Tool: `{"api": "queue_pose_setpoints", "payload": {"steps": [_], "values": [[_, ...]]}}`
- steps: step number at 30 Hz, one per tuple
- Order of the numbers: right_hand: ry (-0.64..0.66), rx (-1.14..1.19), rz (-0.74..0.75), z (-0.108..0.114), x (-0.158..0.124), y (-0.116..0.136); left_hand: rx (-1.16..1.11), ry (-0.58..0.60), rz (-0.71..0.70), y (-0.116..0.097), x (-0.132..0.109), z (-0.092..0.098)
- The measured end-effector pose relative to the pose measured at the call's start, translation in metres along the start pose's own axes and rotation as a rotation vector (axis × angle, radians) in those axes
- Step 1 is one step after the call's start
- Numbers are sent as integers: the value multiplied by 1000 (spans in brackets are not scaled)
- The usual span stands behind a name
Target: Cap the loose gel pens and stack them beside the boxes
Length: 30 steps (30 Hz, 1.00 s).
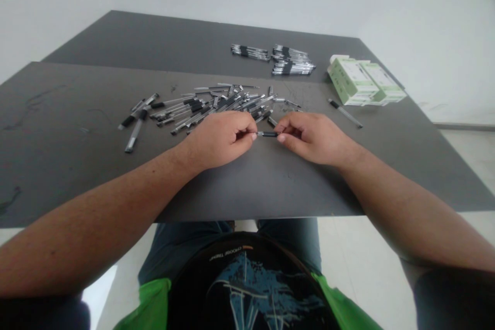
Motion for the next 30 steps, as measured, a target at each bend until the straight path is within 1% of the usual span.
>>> {"api": "queue_pose_setpoints", "payload": {"steps": [2,6,11,16,21,26,30], "values": [[-1,-6,-14,0,0,-1,2,3,7,0,0,0],[45,-43,39,-1,0,1,11,3,11,-1,0,1],[10,1,-9,0,-1,-1,20,1,9,-1,0,0],[51,-44,80,-1,1,3,15,9,3,-1,1,-1],[12,3,6,0,-1,0,15,3,-7,-1,0,0],[34,-41,66,-1,1,3,13,6,-14,-1,0,0],[-11,10,12,0,0,2,19,3,-3,0,1,0]]}}
Point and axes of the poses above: each hand's wrist, its own x-axis towards the middle knuckle, its own z-axis out of the back of the hand, y = z × x, the point moved 5 cm from there along x, towards the middle knuckle, and after that the axes turned 15 degrees about z, right-handed, at the moved point
